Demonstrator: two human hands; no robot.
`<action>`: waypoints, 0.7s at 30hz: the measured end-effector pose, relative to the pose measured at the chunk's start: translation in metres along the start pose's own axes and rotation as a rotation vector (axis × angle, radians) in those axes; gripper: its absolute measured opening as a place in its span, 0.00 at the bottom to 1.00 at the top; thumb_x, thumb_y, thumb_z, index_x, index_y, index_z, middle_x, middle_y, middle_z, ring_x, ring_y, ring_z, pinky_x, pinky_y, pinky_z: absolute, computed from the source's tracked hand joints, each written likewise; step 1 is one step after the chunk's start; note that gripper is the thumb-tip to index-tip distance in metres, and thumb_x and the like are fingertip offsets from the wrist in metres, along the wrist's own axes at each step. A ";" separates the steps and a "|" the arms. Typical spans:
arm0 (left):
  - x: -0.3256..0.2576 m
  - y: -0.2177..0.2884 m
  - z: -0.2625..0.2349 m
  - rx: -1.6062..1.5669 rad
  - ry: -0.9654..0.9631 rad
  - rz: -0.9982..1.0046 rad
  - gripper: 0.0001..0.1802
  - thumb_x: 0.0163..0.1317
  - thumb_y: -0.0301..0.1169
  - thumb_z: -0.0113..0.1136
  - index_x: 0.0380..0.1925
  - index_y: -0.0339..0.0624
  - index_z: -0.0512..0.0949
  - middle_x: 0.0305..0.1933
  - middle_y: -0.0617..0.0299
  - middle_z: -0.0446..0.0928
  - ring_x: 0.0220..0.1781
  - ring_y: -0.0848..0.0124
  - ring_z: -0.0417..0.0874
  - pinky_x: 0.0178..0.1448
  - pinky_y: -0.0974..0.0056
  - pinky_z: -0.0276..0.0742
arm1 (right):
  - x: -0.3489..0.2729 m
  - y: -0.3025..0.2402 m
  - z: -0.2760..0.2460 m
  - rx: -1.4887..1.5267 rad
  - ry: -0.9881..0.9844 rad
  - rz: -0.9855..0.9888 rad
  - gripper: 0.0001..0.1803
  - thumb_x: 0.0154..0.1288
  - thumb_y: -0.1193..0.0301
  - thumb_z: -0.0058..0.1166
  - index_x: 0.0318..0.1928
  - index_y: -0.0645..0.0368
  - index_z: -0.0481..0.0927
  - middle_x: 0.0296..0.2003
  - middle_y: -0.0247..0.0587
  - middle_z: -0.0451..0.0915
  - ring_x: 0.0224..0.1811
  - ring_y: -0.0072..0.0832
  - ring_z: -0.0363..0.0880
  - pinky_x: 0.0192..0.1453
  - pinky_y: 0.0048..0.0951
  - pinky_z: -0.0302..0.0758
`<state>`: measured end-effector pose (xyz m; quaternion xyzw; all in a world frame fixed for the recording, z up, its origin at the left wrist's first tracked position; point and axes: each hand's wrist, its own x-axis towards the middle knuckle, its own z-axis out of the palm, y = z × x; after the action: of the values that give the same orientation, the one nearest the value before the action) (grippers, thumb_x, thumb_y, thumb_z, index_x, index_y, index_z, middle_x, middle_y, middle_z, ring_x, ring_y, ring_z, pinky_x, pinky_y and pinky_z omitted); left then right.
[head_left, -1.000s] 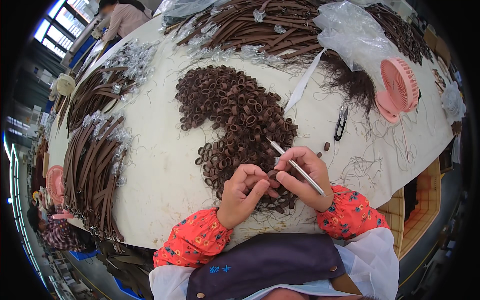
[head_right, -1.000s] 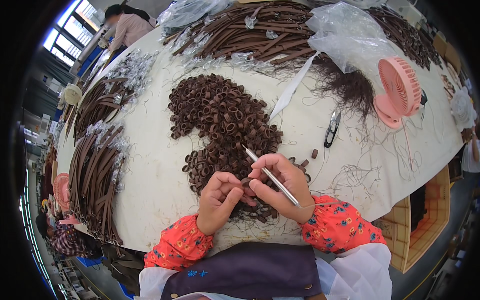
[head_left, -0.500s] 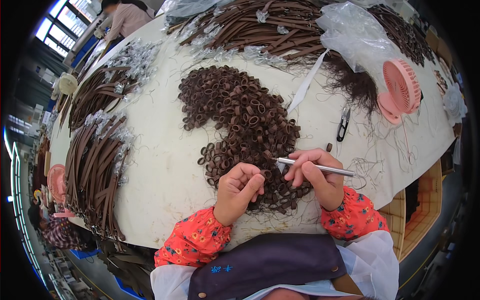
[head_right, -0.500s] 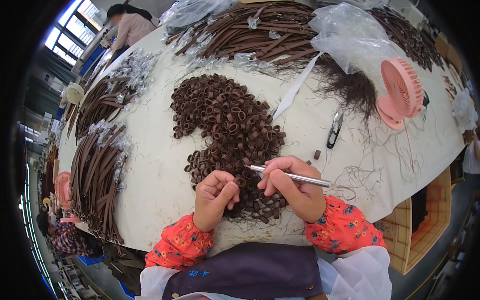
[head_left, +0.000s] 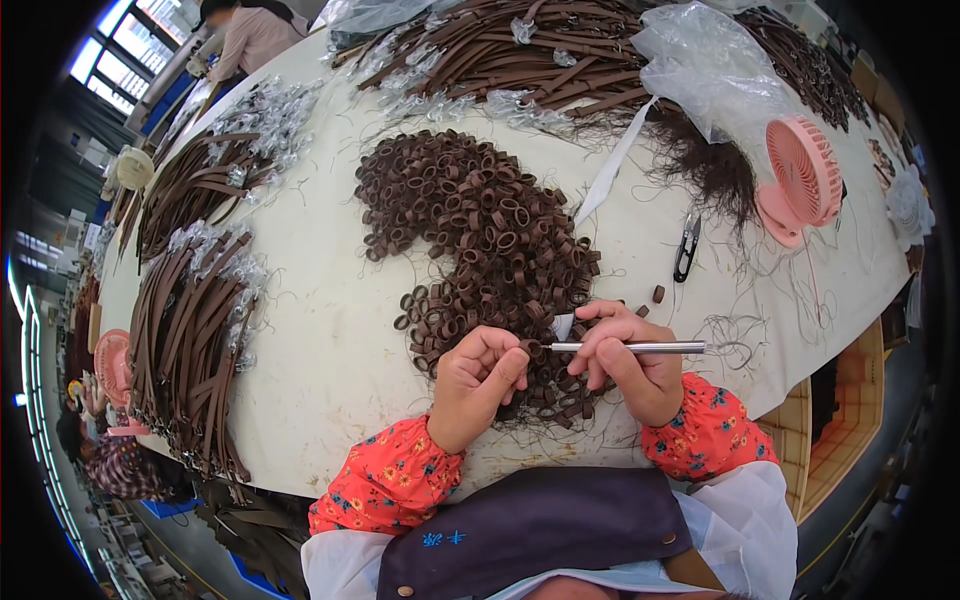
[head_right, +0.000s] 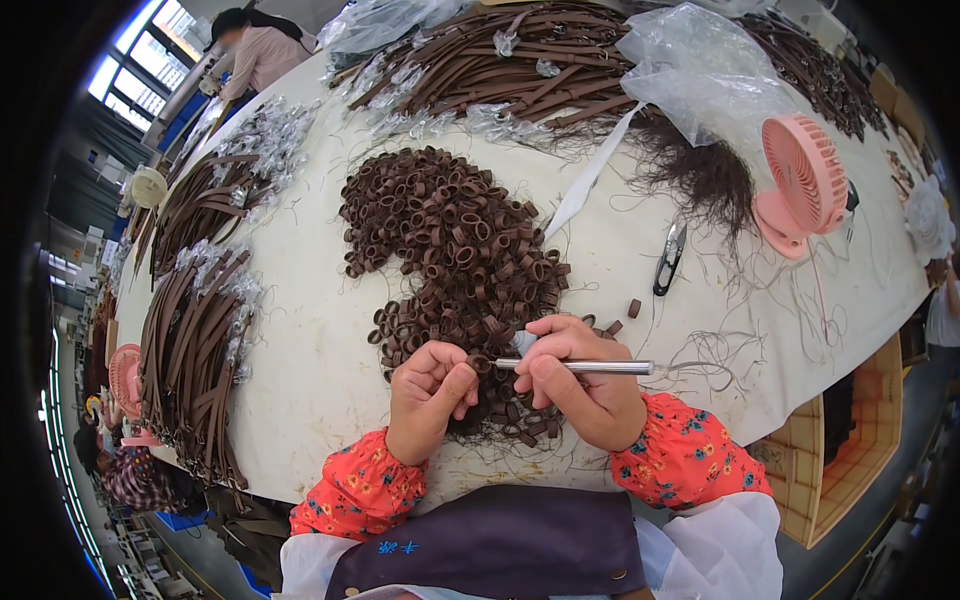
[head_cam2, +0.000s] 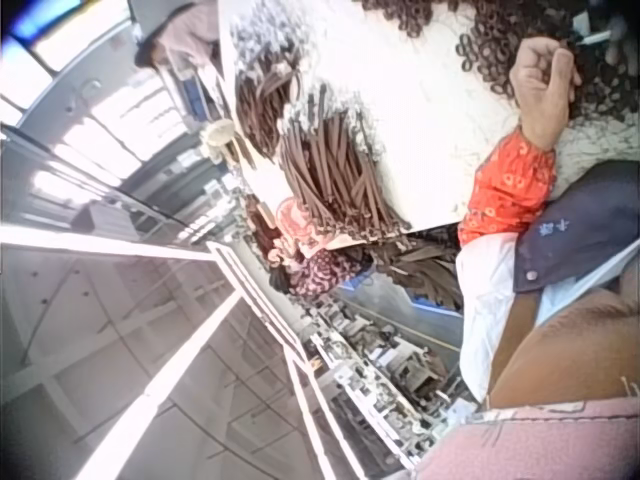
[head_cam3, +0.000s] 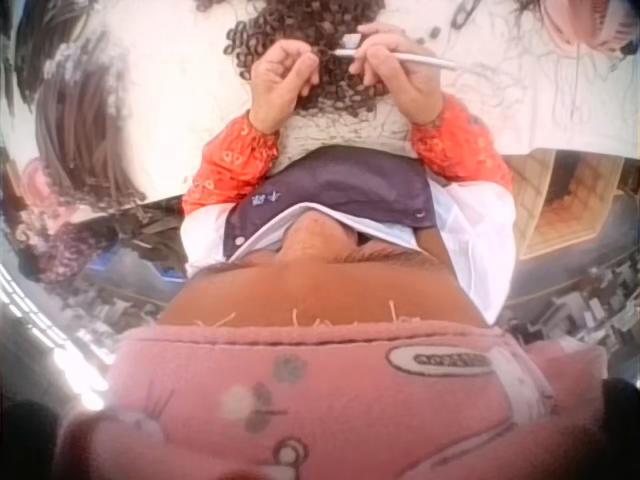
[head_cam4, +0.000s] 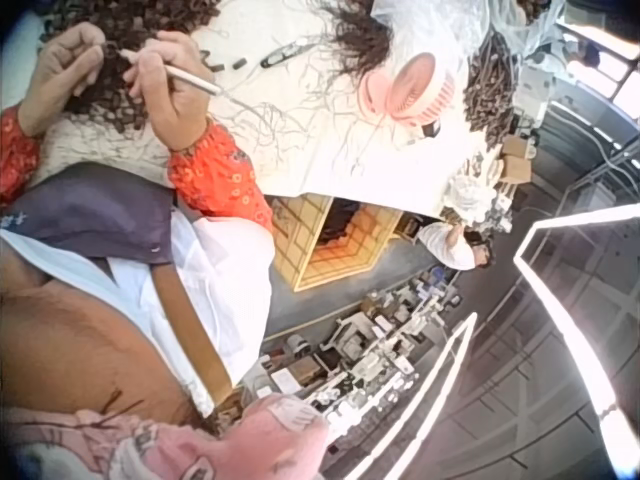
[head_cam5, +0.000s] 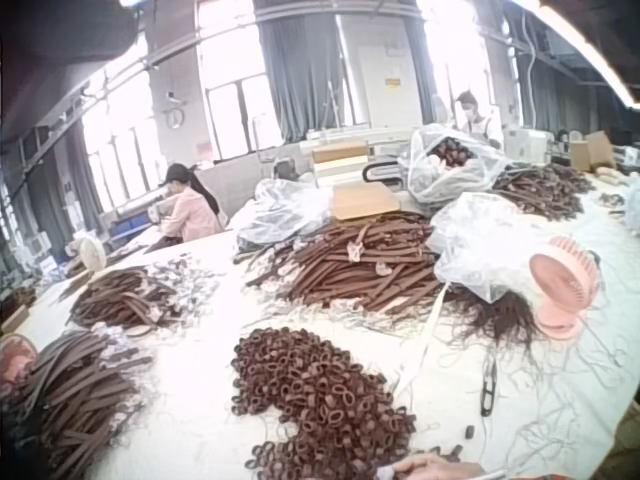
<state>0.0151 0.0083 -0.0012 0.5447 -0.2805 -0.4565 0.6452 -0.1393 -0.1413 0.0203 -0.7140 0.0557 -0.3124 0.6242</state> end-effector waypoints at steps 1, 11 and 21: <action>0.000 0.000 0.000 0.002 -0.002 -0.001 0.07 0.69 0.29 0.56 0.39 0.37 0.72 0.27 0.65 0.76 0.24 0.83 0.72 0.25 0.78 0.65 | 0.000 0.000 0.000 0.003 0.001 -0.006 0.09 0.72 0.71 0.44 0.37 0.60 0.77 0.19 0.29 0.78 0.27 0.20 0.80 0.64 0.42 0.65; -0.001 0.000 0.001 0.036 -0.001 -0.010 0.08 0.70 0.30 0.56 0.39 0.37 0.72 0.26 0.65 0.76 0.22 0.84 0.71 0.25 0.79 0.64 | 0.000 0.003 0.003 -0.057 -0.032 -0.106 0.06 0.70 0.73 0.49 0.39 0.60 0.79 0.23 0.31 0.80 0.27 0.22 0.80 0.62 0.40 0.68; 0.000 -0.002 0.000 0.012 -0.011 -0.009 0.07 0.70 0.30 0.55 0.40 0.37 0.72 0.27 0.64 0.76 0.23 0.83 0.71 0.25 0.78 0.65 | 0.002 0.002 0.002 -0.135 -0.034 -0.149 0.06 0.68 0.74 0.50 0.37 0.60 0.80 0.24 0.32 0.80 0.25 0.22 0.80 0.61 0.40 0.69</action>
<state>0.0146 0.0080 -0.0029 0.5474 -0.2845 -0.4606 0.6382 -0.1364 -0.1405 0.0193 -0.7617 0.0125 -0.3413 0.5506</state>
